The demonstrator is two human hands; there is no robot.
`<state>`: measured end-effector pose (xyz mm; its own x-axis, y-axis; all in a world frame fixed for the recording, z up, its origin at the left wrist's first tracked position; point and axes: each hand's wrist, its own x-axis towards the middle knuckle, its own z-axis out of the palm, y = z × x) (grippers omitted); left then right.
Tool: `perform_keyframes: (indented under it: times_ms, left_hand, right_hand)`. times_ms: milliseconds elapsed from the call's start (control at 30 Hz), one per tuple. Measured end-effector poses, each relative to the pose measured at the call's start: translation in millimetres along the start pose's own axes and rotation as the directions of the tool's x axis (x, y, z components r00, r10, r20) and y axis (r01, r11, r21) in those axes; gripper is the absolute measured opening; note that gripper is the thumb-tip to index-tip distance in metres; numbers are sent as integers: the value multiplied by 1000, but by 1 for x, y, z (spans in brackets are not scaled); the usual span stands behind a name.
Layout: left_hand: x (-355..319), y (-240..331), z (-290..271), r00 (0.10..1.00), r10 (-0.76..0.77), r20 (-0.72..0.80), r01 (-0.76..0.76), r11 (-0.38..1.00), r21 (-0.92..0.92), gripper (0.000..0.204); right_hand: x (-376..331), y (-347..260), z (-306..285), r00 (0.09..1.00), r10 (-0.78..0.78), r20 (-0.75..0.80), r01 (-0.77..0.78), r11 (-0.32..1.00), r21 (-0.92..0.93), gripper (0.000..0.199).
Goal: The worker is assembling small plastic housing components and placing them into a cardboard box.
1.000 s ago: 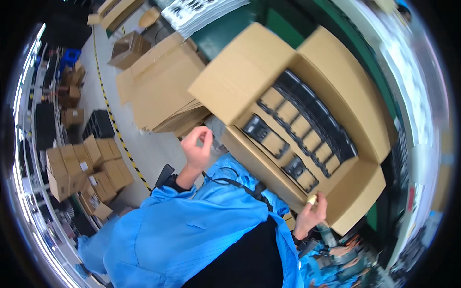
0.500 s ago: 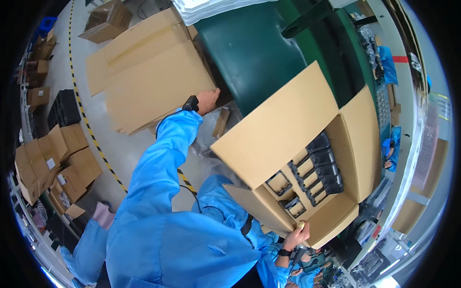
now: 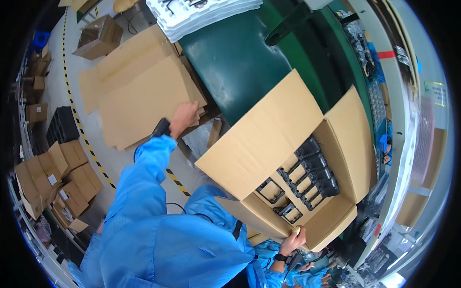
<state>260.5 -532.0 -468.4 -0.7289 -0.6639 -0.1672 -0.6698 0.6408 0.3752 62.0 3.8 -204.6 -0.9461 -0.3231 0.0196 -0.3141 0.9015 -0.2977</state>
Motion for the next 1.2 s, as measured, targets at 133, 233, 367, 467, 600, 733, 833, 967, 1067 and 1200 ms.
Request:
perform_keyframes:
  times_ms: [133, 233, 367, 467, 600, 733, 833, 967, 1067, 1200]
  left_hand:
    - [-64, 11, -84, 914, 37, -405, -61, 997, -46, 32]
    - [-97, 42, -170, 729, 64, -682, -143, 988, -61, 39]
    - [-154, 173, -302, 583, 513, -630, -492, 840, 229, 27]
    - [-183, 272, -325, 259, 854, -452, -911, 372, 180, 15]
    - [-213, 356, -254, -129, 966, -224, -984, -97, 148, 18]
    - [-224, 388, -209, -231, 950, -208, -973, -227, 45, 24]
    - [-212, 386, -218, 31, 969, -244, -979, -19, -202, 36]
    - [-192, 354, -196, 433, 852, -295, -900, 389, -198, 44]
    - [-186, 350, -183, 553, 803, -220, -832, 525, -178, 50]
    - [-196, 373, -162, 642, 738, -208, -767, 620, -168, 52]
  right_hand:
    - [-5, 6, 4, 994, -26, -108, 29, 999, 31, 22]
    - [-4, 17, 13, 984, -49, -173, 42, 998, -46, 22]
    - [3, -90, -22, 999, 29, 33, -40, 916, 398, 26]
    - [2, -190, -82, 871, -412, 267, -219, 161, 962, 36]
    - [-18, -174, -71, 922, -169, 348, -359, -39, 932, 34]
    - [-12, -83, -51, 965, 157, 211, -201, -76, 977, 29]
    - [-10, 37, -74, 975, 176, 139, -139, -11, 990, 30]
    - [3, 181, -108, 975, 210, 72, -78, 20, 997, 34]
    - [26, 235, -112, 972, 196, 131, -134, 2, 991, 38]
    - [71, 228, -93, 971, 46, 236, -238, 37, 971, 39]
